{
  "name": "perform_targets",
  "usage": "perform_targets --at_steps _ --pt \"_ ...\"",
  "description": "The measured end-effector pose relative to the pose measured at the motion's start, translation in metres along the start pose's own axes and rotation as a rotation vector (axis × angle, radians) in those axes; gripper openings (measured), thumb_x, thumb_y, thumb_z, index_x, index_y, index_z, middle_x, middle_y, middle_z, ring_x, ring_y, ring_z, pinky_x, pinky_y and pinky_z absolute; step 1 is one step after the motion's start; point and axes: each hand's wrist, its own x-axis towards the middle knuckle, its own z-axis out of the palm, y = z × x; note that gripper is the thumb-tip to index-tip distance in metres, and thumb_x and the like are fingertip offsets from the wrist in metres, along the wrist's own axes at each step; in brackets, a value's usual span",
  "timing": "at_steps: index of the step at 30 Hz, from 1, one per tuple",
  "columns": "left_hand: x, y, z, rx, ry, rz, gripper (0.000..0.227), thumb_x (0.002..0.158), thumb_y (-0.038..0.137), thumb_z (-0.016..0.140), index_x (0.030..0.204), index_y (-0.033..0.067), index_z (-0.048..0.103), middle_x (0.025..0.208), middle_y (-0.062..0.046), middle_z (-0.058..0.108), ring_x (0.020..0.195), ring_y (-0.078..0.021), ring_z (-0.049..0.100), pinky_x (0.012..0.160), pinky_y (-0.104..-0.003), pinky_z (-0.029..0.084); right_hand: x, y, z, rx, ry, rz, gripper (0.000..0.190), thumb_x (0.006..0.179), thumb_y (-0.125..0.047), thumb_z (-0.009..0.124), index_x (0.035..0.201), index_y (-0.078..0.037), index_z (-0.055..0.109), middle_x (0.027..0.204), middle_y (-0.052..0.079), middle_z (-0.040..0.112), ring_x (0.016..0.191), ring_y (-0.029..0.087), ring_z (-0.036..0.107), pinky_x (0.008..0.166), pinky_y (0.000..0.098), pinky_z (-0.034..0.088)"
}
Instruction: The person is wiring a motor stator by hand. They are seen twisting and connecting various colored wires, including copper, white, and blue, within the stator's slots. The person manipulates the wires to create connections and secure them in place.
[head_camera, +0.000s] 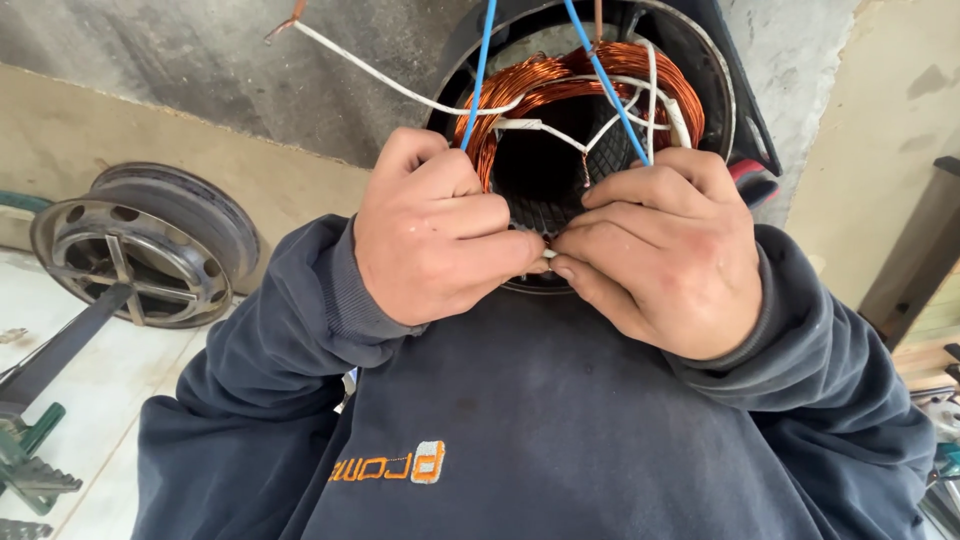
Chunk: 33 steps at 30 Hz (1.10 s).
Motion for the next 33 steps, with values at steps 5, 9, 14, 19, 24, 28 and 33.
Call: perform_targets --at_steps 5,9,14,19,24,28,33 --pt "0.014 0.003 -0.012 0.040 -0.005 0.029 0.014 0.087 0.032 0.083 0.093 0.0217 0.075 0.075 0.006 0.052 0.081 -0.0182 0.052 0.085 -0.037 0.040 0.005 -0.003 -0.006 -0.032 0.010 -0.021 0.019 0.082 -0.019 0.086 0.095 -0.007 0.078 0.094 0.003 0.075 0.104 0.023 0.066 0.098 0.0414 0.044" --pt "-0.001 0.005 -0.019 0.074 -0.062 0.028 0.017 0.093 0.024 0.076 0.109 0.0209 0.077 0.095 0.010 0.064 0.093 -0.0158 0.057 0.095 -0.037 0.041 -0.003 -0.007 -0.010 -0.306 0.140 -0.105 0.020 0.083 -0.023 0.087 0.097 -0.010 0.082 0.098 0.003 0.079 0.107 0.019 0.067 0.107 0.0440 0.030" --pt "-0.010 0.007 -0.020 0.098 -0.099 0.044 0.025 0.095 0.017 0.072 0.119 0.0183 0.079 0.108 0.008 0.068 0.098 -0.0156 0.058 0.100 -0.038 0.042 -0.043 0.007 0.015 -0.467 0.199 -0.216 0.021 0.094 -0.032 0.079 0.110 -0.019 0.085 0.121 0.000 0.076 0.124 0.020 0.062 0.120 0.0495 0.018" --pt "-0.006 0.013 -0.019 0.128 -0.105 0.097 0.020 0.096 0.015 0.072 0.116 0.0131 0.077 0.109 0.004 0.067 0.099 -0.0180 0.058 0.101 -0.039 0.044 -0.052 -0.002 0.027 -0.651 0.300 -0.256 0.025 0.099 -0.040 0.081 0.118 -0.024 0.086 0.137 -0.004 0.067 0.127 0.029 0.051 0.124 0.0507 0.020" --pt "-0.009 0.020 -0.009 0.195 -0.069 0.096 0.014 0.094 0.016 0.071 0.105 0.0105 0.076 0.108 0.001 0.070 0.111 -0.0184 0.063 0.114 -0.049 0.041 -0.031 -0.016 0.022 -0.687 0.240 -0.288 0.017 0.081 -0.020 0.078 0.096 -0.017 0.086 0.119 -0.005 0.076 0.122 0.016 0.060 0.119 0.0439 0.020" --pt "-0.025 0.020 -0.002 0.184 -0.074 0.069 0.016 0.099 0.014 0.070 0.113 0.0109 0.077 0.119 -0.001 0.072 0.125 -0.0194 0.063 0.125 -0.054 0.035 -0.045 -0.008 0.028 -0.524 0.201 -0.270 0.015 0.091 -0.019 0.079 0.103 -0.012 0.086 0.121 -0.001 0.078 0.127 0.019 0.063 0.122 0.0468 0.021" --pt "-0.025 0.019 -0.002 0.163 -0.062 0.045 0.018 0.099 0.014 0.070 0.116 0.0127 0.077 0.118 0.000 0.074 0.125 -0.0196 0.063 0.124 -0.057 0.034 -0.054 -0.003 0.022 -0.505 0.318 -0.203 0.032 0.089 -0.034 0.083 0.111 -0.011 0.086 0.126 0.004 0.074 0.127 0.025 0.054 0.117 0.0481 0.024"
